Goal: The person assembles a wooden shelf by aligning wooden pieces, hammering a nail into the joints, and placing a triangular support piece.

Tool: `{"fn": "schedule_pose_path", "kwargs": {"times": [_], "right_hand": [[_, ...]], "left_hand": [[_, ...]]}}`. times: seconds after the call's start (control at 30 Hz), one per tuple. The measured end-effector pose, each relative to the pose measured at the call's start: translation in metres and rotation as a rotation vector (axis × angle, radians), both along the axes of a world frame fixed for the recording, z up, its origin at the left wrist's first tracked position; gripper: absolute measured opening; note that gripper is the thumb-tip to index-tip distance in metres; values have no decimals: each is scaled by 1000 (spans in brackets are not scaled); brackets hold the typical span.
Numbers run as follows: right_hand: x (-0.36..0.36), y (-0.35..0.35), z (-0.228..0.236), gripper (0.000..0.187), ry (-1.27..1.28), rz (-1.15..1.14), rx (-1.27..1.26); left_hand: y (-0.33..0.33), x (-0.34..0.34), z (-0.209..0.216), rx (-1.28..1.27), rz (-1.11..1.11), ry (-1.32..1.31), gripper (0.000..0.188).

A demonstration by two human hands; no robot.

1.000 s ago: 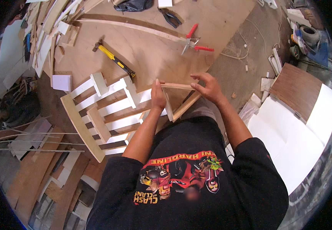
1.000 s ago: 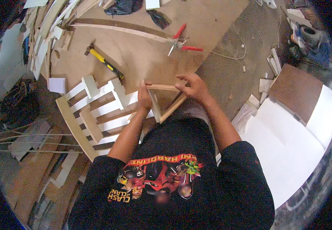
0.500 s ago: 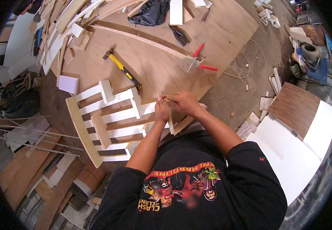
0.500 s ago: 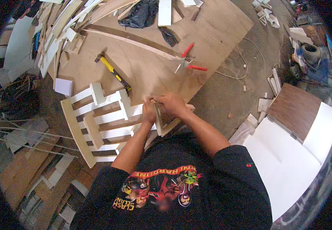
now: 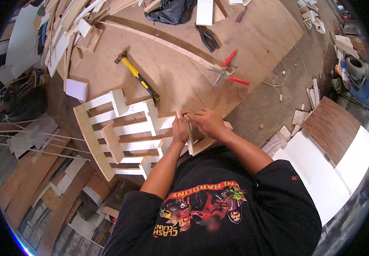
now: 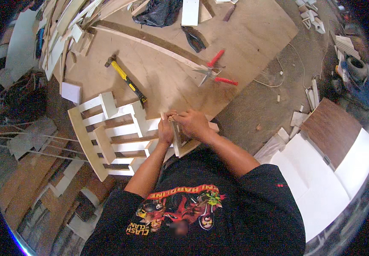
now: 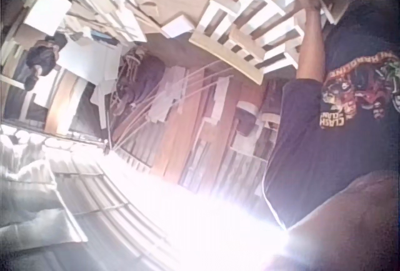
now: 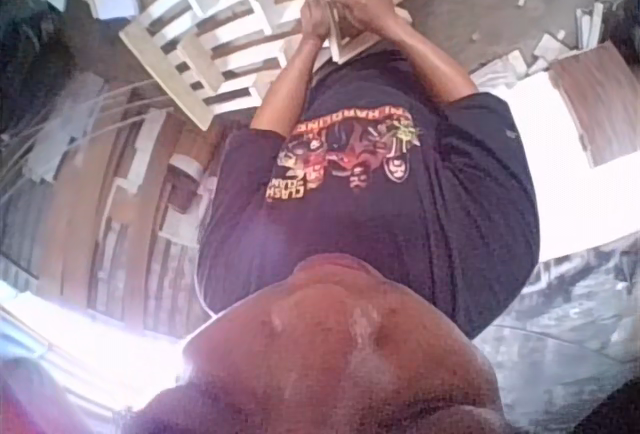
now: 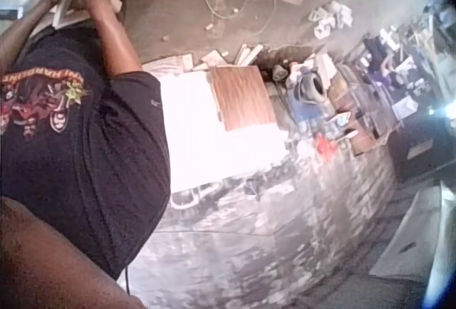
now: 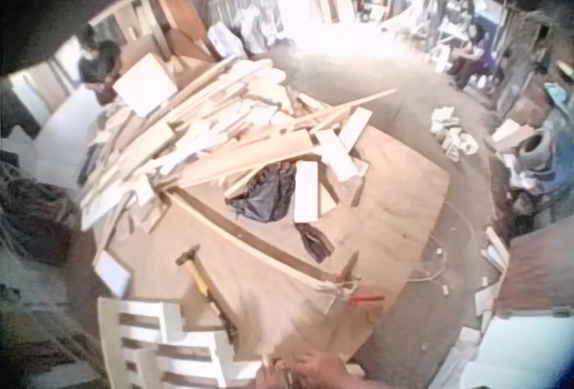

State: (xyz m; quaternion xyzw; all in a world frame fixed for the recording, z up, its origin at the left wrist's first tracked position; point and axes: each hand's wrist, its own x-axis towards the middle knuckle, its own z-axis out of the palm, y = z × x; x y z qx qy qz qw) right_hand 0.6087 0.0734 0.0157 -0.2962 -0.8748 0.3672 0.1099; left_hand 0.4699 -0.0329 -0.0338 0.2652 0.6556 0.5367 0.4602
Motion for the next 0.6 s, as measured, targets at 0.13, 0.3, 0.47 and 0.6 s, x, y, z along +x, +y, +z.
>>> {"fn": "schedule_pose_path", "kwargs": {"times": [0.13,0.3,0.47,0.6], "right_hand": [[2,3,-5,31,5,11,-57],[-2,12,-7,27,2,75,-57],[-9,50,27,26,-7,133,-127],[-15,101,16,22,22,-7,-107]], "left_hand": [[0,2,4,-88,11,22,50],[-4,2,-1,-139,19,-9,51],[1,-1,17,-255,-14,19,52],[6,2,20,-164,-23,71,58]]}}
